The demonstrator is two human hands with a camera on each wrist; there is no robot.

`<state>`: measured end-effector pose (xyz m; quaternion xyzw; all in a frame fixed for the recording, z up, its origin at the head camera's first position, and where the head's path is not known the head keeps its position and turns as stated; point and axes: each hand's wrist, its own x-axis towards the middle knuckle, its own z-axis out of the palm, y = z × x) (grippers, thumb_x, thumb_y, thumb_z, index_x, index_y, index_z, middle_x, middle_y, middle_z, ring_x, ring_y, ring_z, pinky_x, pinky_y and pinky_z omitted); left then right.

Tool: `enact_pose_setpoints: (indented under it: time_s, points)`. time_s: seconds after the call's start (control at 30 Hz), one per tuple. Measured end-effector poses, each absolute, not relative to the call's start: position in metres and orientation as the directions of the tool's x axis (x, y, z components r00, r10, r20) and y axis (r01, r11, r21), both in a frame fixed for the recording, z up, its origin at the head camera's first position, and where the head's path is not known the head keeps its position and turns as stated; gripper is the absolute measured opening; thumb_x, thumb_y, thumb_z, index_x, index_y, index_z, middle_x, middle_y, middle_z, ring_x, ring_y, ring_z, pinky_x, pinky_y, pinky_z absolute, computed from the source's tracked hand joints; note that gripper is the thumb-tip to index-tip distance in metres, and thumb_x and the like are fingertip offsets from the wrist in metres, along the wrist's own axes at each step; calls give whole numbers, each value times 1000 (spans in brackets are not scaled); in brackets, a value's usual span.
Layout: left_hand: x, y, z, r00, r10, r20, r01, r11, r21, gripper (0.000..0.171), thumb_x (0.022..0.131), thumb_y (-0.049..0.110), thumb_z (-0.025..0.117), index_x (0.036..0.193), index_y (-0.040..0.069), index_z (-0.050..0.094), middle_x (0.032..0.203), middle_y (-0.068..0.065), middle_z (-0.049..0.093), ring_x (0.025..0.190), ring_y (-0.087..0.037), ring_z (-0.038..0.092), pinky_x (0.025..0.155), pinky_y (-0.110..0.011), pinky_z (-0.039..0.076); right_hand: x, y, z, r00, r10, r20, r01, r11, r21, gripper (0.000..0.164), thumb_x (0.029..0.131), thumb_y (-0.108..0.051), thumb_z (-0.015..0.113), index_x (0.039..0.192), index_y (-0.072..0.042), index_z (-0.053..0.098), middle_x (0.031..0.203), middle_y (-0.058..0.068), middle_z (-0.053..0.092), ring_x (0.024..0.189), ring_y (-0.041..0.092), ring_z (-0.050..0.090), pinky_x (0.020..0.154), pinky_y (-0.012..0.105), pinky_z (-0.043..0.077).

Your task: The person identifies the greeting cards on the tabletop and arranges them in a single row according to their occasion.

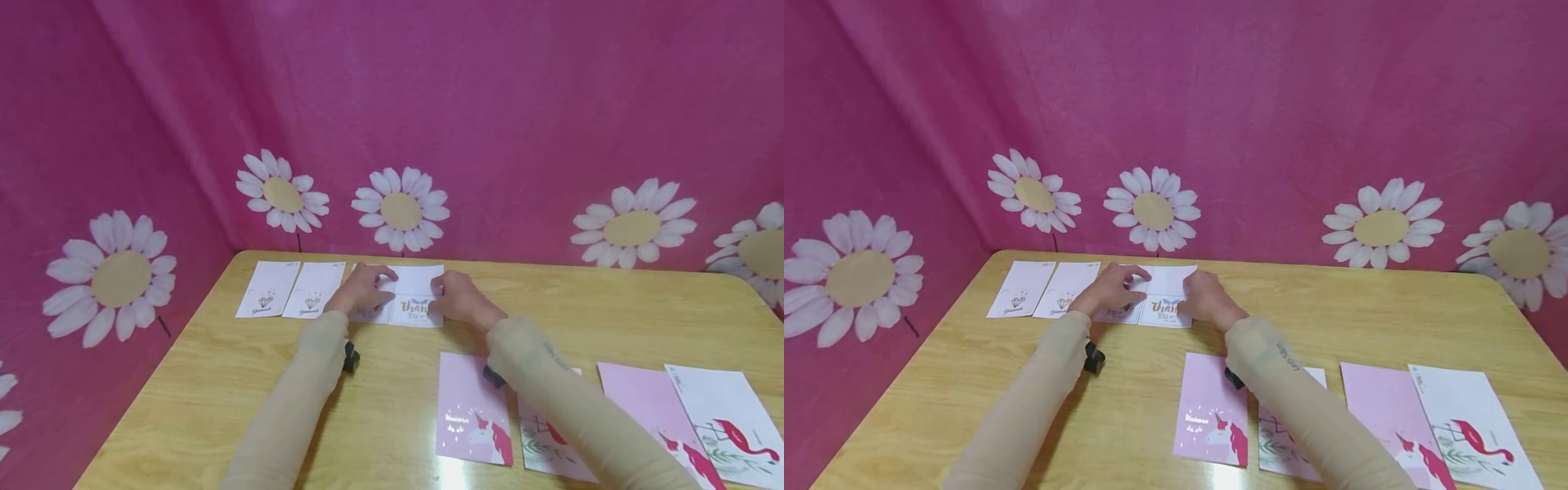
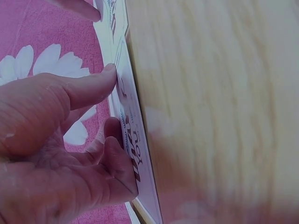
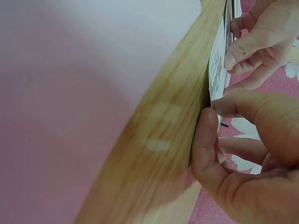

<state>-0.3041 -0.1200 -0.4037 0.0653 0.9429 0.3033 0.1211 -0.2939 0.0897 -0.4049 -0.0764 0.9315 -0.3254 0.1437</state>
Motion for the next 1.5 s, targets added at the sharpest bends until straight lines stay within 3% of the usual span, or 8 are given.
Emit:
enact_pose_setpoints:
  time_s: [0.2,0.4,0.57,0.9,1.17,1.3,1.4,1.5]
  points:
    - [-299,-122,-411,-963,197,-182,53,804,593,35,96,20,71,130,21,68,127,-13,52,116,-26,49,104,-45,46,-287,88,-409,-944,-247,-220,-55,774,-631,42,91,-10,73,127,6,62,113,18,58,109,30,53,96,39,47]
    - [-294,-121,-414,-962,202,-184,50,791,609,35,96,20,71,130,21,68,126,-12,52,115,-26,50,103,-47,47,-287,87,-415,-937,-287,-198,-129,813,-568,14,90,-12,73,93,-1,65,100,14,60,100,28,54,94,40,47]
    - [-296,-121,-409,-958,228,-171,79,789,610,36,95,20,71,131,19,68,127,-13,53,118,-26,49,106,-48,45,-289,88,-416,-935,-326,-141,-222,847,-484,15,87,-14,72,83,-4,62,92,12,59,96,28,51,94,42,46]
    - [-300,-117,-404,-957,222,-186,76,812,579,36,96,22,71,132,21,67,130,-11,53,119,-25,49,108,-47,45,-284,92,-412,-952,-289,-103,-232,898,-373,23,85,-27,77,94,-8,66,119,17,51,108,34,45,90,52,47]
    - [-301,-118,-397,-947,240,-211,108,861,497,39,97,25,69,136,22,64,132,-10,51,121,-26,47,111,-51,43,-285,97,-410,-940,-329,-86,-276,886,-371,26,83,-28,78,93,-10,61,125,18,54,111,37,47,93,62,44]
    - [-302,-120,-395,-944,238,-228,104,872,478,40,98,27,68,137,25,63,135,-10,49,121,-27,48,111,-53,44,-287,100,-408,-936,-336,-103,-267,872,-410,48,85,-30,78,124,-7,64,133,20,54,119,40,49,101,68,42]
    - [-303,-121,-394,-943,241,-229,106,870,481,40,97,26,69,137,25,63,136,-10,49,121,-27,49,110,-54,45,-288,107,-407,-933,-342,-108,-252,840,-480,71,88,-30,77,148,-6,50,143,21,51,129,39,48,110,65,40]
    - [-304,-122,-395,-939,267,-215,131,860,494,41,97,25,68,138,23,63,135,-11,51,121,-26,49,110,-53,44,-288,116,-408,-926,-369,-76,-274,799,-536,72,90,-29,75,150,-2,47,142,23,52,130,37,51,113,57,41]
